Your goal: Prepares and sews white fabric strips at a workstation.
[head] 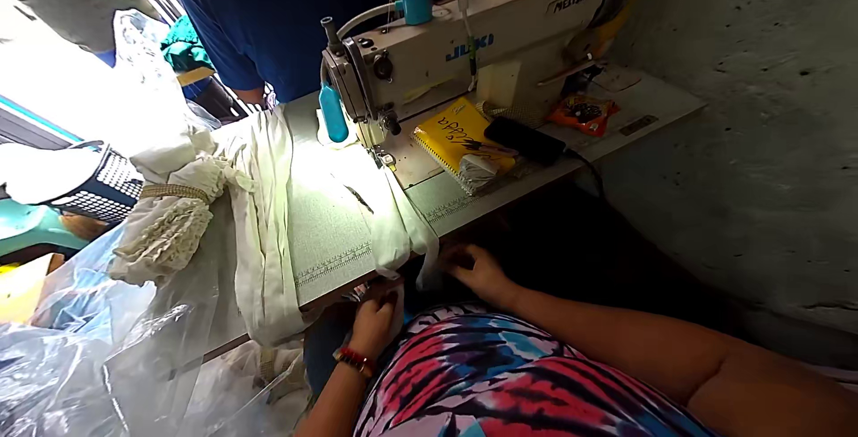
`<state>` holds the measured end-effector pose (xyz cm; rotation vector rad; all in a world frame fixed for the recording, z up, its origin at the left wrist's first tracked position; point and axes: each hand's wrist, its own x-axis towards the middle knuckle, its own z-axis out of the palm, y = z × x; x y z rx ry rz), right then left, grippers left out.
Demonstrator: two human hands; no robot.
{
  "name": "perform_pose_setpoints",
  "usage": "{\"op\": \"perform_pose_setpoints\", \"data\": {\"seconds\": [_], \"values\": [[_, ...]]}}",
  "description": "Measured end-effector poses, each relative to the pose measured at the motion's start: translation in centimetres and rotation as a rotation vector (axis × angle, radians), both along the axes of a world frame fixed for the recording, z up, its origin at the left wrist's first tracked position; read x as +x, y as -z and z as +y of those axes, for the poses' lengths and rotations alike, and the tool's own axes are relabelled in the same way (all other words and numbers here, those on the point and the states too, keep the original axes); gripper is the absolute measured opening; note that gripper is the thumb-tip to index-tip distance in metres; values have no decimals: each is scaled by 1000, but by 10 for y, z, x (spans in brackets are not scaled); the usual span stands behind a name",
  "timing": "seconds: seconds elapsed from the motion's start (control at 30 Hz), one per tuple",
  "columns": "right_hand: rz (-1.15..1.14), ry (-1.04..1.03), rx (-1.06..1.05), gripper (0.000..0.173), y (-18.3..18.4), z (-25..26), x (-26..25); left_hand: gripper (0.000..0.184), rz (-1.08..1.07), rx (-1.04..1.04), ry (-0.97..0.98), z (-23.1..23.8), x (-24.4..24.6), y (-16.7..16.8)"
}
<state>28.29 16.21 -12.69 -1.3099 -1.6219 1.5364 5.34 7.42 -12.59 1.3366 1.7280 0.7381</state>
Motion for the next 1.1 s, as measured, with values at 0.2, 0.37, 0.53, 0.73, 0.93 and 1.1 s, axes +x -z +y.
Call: {"op": "perform_pose_setpoints", "data": {"seconds": [0.2, 0.37, 0.53, 0.73, 0.93, 1.1], "values": [[-16, -76, -16, 49, 29, 13, 2, 31, 223, -193, 4, 54, 34, 0], [-218, -191, 60, 47, 28, 28, -8, 35, 329, -158, 97, 56, 37, 5], [-193, -197, 22, 37, 39, 31, -12, 36, 277, -22, 147, 43, 30, 20], [-203, -558, 141, 34, 27, 10, 13, 27, 138, 70, 141, 32, 17, 14], [40, -755, 95, 23, -54, -3, 10, 26, -174, 315, 69, -56, -29, -68], [-45, -870, 86, 25, -118, -23, -25, 22, 371, 421, 228, -92, -56, -179]]}}
